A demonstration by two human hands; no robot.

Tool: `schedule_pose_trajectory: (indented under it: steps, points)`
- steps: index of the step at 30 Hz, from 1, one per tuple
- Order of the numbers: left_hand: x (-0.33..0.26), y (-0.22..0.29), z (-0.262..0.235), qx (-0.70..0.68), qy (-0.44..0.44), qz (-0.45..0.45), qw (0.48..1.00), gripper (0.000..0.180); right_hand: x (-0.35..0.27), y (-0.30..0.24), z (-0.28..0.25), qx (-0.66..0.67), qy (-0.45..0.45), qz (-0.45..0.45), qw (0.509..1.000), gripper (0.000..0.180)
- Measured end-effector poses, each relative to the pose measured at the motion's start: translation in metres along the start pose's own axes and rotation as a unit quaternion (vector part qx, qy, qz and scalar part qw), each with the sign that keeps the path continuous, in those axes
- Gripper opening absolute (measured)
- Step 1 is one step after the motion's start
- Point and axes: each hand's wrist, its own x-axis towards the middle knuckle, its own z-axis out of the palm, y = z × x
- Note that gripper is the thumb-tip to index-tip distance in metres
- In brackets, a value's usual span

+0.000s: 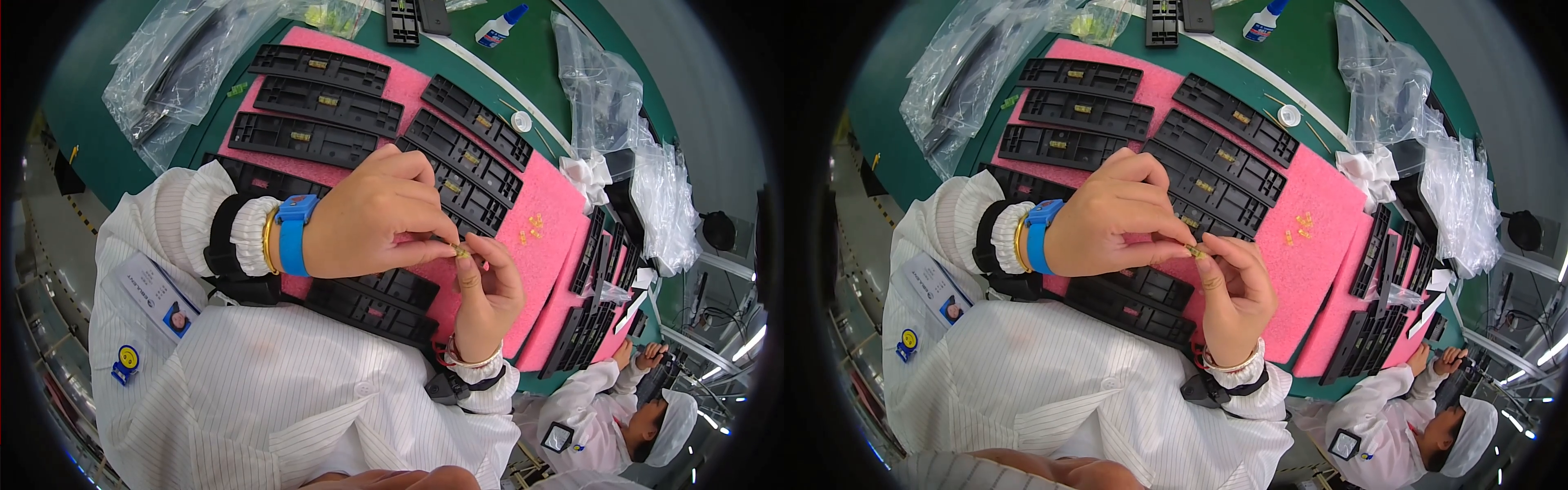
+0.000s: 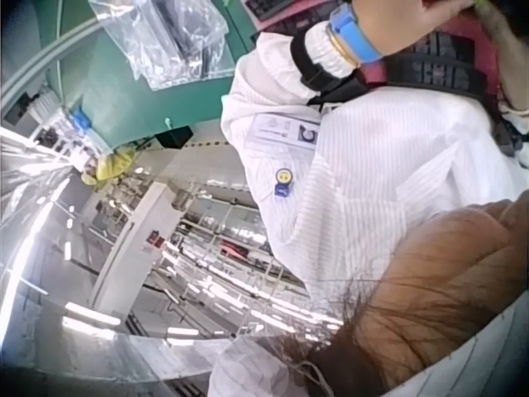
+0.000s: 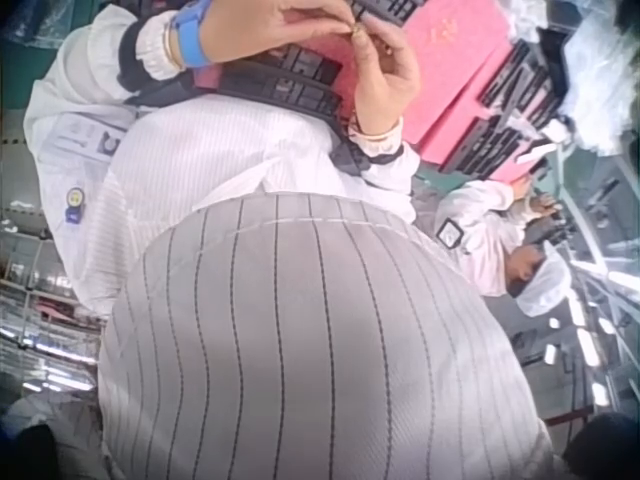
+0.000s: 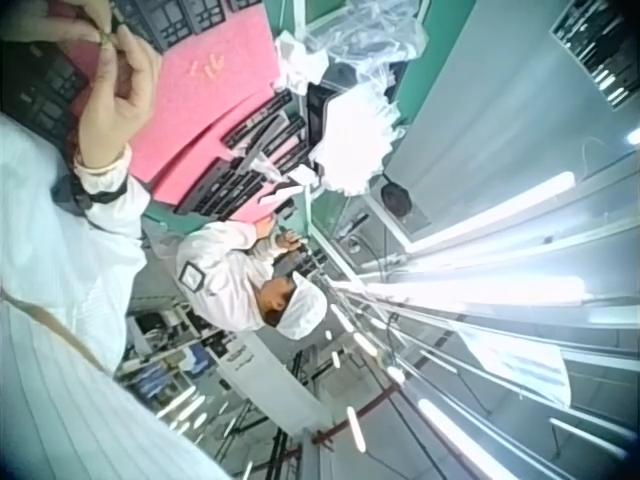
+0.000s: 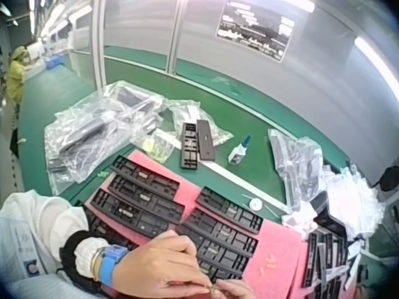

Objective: The person picks up small yellow components and inserts them into slots on black plastic parts. After repeating this, they remove another part from a plastic bag, insert a component, and apply a liquid from a container using a thin stick.

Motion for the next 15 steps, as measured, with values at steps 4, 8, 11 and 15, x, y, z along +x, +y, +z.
schedule_pose_trajectory:
  steps: [4,8,11,15]
  points:
    - [-0.0005,0.0001,0.0003,0.008,0.002,0.001,1.0,0.022,0.0005,-0.0019,0.0019,0.009,0.001,-0.004,1.0,0.021]
    - [-0.0007,0.0005,0.0002,0.016,0.006,0.003,1.0,0.022,0.0019,0.0,0.0012,-0.011,-0.011,-0.038,0.999,0.02]
    - [0.0002,0.0011,-0.0007,0.016,0.002,0.003,1.0,0.023,0.0016,0.0017,0.0007,0.002,-0.011,-0.037,0.999,0.02]
    - [-0.0004,0.0,0.0008,0.016,0.001,0.002,1.0,0.023,0.0013,-0.0008,0.0008,0.007,-0.014,-0.022,1.0,0.02]
